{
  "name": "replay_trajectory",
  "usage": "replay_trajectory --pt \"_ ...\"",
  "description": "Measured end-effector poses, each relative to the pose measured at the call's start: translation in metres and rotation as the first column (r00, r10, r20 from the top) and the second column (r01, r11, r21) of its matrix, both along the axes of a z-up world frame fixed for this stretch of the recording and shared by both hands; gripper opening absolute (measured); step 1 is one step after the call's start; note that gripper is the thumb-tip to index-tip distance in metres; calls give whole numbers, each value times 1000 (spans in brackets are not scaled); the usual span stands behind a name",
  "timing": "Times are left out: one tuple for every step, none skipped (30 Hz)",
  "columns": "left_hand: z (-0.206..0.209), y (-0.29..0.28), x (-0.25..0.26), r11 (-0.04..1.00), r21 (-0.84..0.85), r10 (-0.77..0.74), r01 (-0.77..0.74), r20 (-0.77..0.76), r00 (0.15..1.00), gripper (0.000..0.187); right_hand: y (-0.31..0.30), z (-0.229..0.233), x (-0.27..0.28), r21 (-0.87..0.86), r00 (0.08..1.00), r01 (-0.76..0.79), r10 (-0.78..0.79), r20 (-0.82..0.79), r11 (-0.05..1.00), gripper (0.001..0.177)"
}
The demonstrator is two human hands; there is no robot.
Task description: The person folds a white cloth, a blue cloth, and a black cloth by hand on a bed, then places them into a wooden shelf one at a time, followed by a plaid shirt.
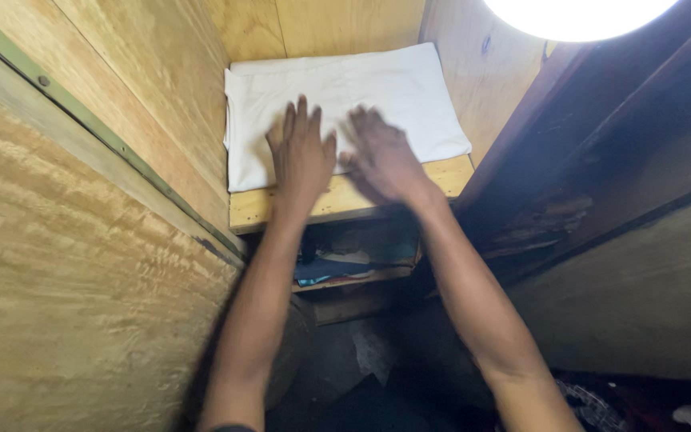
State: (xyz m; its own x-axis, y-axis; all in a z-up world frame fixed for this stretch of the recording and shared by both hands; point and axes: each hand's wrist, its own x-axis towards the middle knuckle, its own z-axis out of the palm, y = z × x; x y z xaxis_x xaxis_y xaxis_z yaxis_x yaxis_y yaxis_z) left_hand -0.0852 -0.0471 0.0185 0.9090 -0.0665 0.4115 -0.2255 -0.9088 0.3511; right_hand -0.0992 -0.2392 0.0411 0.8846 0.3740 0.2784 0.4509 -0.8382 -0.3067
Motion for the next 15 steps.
replay_trajectory --pt "-4 -1 -24 1000 -5 -26 26 33 999 52 6 -3 -7 -60 998 -68 68 -1 996 80" --pt "-8 4 -43 1000 -19 20 -19 46 999 57 10 -4 -13 -119 991 -134 135 -6 984 79" --pt "-11 10 -57 997 -34 65 -63 56 996 63 12 -4 -19 -140 995 -104 104 -9 985 78" --pt "-13 16 -63 995 -35 96 -95 42 995 65 14 -4 -24 -160 997 -74 73 -12 984 78" --pt "-17 23 -68 991 -40 130 -129 23 991 66 15 -4 -29 -185 999 -46 44 -18 982 78" --pt "-20 26 -71 986 -44 163 -163 5 987 68 16 -4 -33 -198 999 -11 5 -31 980 78" --pt "-21 28 -69 983 -41 178 -178 -16 984 72 19 -2 -35 -209 999 14 -23 -40 978 79" --pt "-22 29 -65 980 -38 192 -193 -36 981 75 22 -1 -35 -220 998 40 -51 -48 975 80" --pt "-23 30 -63 978 -38 204 -207 -60 977 78 24 -1 -34 -231 994 65 -84 -71 971 83" --pt "-24 33 -63 975 -43 215 -220 -86 973 80 23 -1 -33 -243 989 91 -117 -94 966 85" --pt "-24 34 -62 972 -48 223 -229 -111 968 81 20 0 -31 -256 982 120 -153 -114 959 88" --pt "-23 34 -61 970 -53 231 -239 -135 964 82 14 1 -30 -240 976 162 -191 -106 957 89" --pt "-24 35 -60 966 -60 245 -253 -119 962 84 6 0 -32 -223 966 208 -236 -104 952 91" --pt "-23 35 -59 962 -67 259 -266 -102 961 86 2 -1 -33 -206 955 254 -279 -102 945 92" --pt "-21 33 -59 959 -73 266 -273 -84 960 88 -1 -2 -36 -194 949 286 -305 -76 938 91"
